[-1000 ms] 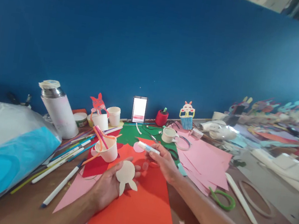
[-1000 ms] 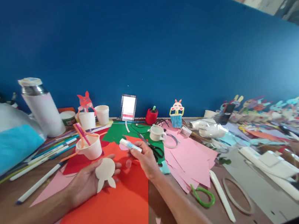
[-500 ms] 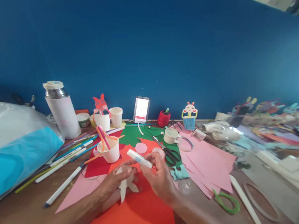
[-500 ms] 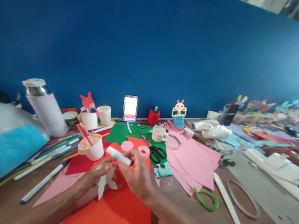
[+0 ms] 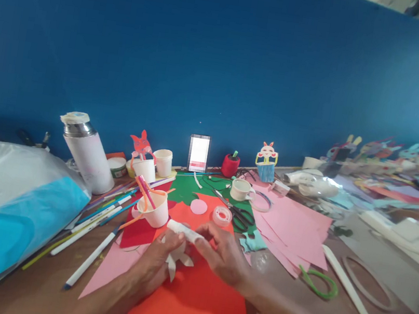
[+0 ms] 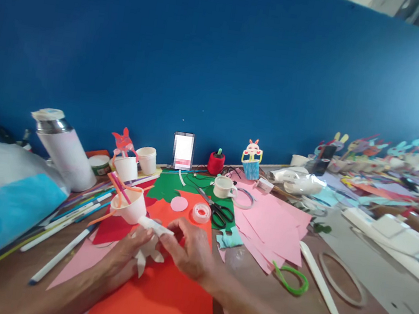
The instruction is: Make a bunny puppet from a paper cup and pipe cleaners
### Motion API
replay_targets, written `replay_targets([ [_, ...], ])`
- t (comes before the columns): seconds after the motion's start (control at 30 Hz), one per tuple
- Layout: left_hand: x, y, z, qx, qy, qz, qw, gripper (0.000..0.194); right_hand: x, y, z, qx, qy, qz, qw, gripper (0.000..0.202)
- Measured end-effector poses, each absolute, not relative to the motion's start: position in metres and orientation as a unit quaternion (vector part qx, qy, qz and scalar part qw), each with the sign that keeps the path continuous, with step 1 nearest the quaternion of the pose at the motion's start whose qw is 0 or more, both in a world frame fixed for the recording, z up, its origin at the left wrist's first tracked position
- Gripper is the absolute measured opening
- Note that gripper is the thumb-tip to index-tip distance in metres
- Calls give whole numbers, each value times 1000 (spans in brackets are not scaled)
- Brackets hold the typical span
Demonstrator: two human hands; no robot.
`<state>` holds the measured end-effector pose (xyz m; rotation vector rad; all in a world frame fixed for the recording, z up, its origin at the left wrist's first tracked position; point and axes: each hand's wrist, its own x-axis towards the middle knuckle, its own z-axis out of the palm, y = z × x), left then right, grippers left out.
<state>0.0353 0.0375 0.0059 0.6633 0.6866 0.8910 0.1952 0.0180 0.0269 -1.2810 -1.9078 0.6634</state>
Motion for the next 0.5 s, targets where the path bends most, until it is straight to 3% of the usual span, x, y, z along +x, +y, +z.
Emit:
replay_targets([
  [0.1, 36, 38, 6, 318, 313, 418, 791, 19, 202, 20, 31, -512, -723, 326, 330, 43],
  [0.17, 36, 38, 6, 327, 304, 419, 791, 19, 204, 22, 31, -504, -715, 379, 301, 48],
  [0.23, 37, 38, 6, 330, 306, 418, 789, 18, 204, 23, 30, -506, -711, 401, 280, 45],
  [0.4, 37, 36, 5, 339, 317, 416, 782, 19, 203, 22, 27, -575, -705, 307, 279, 27],
  [0.5, 37, 36, 3, 341, 316, 419, 780, 16, 202, 20, 27, -591, -696, 301, 275, 30],
])
